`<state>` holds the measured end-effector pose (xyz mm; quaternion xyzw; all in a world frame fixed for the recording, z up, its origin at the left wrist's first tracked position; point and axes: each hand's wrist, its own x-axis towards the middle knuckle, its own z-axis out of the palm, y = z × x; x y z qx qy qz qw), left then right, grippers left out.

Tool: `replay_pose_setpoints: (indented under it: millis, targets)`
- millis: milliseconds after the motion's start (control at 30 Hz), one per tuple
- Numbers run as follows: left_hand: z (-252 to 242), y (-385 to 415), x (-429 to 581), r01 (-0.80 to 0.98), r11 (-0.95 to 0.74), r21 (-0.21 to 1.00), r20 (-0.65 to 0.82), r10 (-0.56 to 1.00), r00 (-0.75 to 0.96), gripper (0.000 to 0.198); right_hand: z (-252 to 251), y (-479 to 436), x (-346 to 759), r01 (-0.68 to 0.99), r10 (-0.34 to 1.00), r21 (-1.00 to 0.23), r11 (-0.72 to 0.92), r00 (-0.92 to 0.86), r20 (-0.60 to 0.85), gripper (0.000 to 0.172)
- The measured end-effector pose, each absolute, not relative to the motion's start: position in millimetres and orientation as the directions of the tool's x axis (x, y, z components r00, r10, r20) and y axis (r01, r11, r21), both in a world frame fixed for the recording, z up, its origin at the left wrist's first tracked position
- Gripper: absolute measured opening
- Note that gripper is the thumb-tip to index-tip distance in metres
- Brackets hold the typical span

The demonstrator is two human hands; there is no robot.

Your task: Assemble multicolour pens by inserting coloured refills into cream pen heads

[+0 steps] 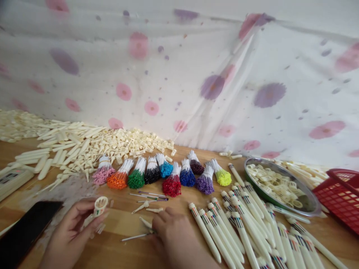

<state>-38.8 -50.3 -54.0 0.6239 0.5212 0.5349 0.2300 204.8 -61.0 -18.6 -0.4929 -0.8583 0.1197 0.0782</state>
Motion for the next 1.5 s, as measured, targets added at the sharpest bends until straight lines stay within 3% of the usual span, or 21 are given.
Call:
replay_pose_setpoints:
  millis: [233, 533, 700, 1033, 1233, 1433, 1500]
  targets:
    - [-56, -48, -37, 0.303, -0.241, 0.922, 0.310, 0.928, -0.207, 0.024, -35, -59, 197, 0.897, 0.895, -0.197, 0.396, -0.425, -0.136, 0.021]
    - [-59, -48, -38, 0.316, -0.275, 0.908, 0.339, 0.926, -0.167, 0.021, -15, 6, 186, 0.975, 0.997, -0.206, 0.078, -0.070, 0.045, 0.013]
    - [-69, -46, -48, 0.385, -0.317, 0.866, 0.374, 0.924, -0.080, 0.019, -20, 44, 170, 0.989, 0.998, -0.140, 0.044, -0.037, 0.051, 0.019]
    - [-66, -46, -50, 0.469, -0.409, 0.783, 0.477, 0.878, -0.031, 0.015, -9, 44, 161, 0.996, 0.986, -0.071, 0.060, -0.070, -0.149, 0.024]
    - [-70, -48, -52, 0.501, -0.400, 0.767, 0.469, 0.883, -0.014, 0.014, -9, 43, 173, 0.976, 0.973, -0.204, 0.070, -0.111, -0.201, 0.027]
    - [-73, -49, -50, 0.499, -0.367, 0.785, 0.431, 0.903, -0.012, 0.015, -21, 35, 185, 0.843, 0.949, -0.536, 0.043, -0.202, -0.243, 0.019]
    - [-71, -49, -49, 0.507, -0.345, 0.790, 0.409, 0.912, -0.017, 0.016, -29, 33, 187, 0.774, 0.947, -0.633, 0.018, -0.217, -0.238, 0.023]
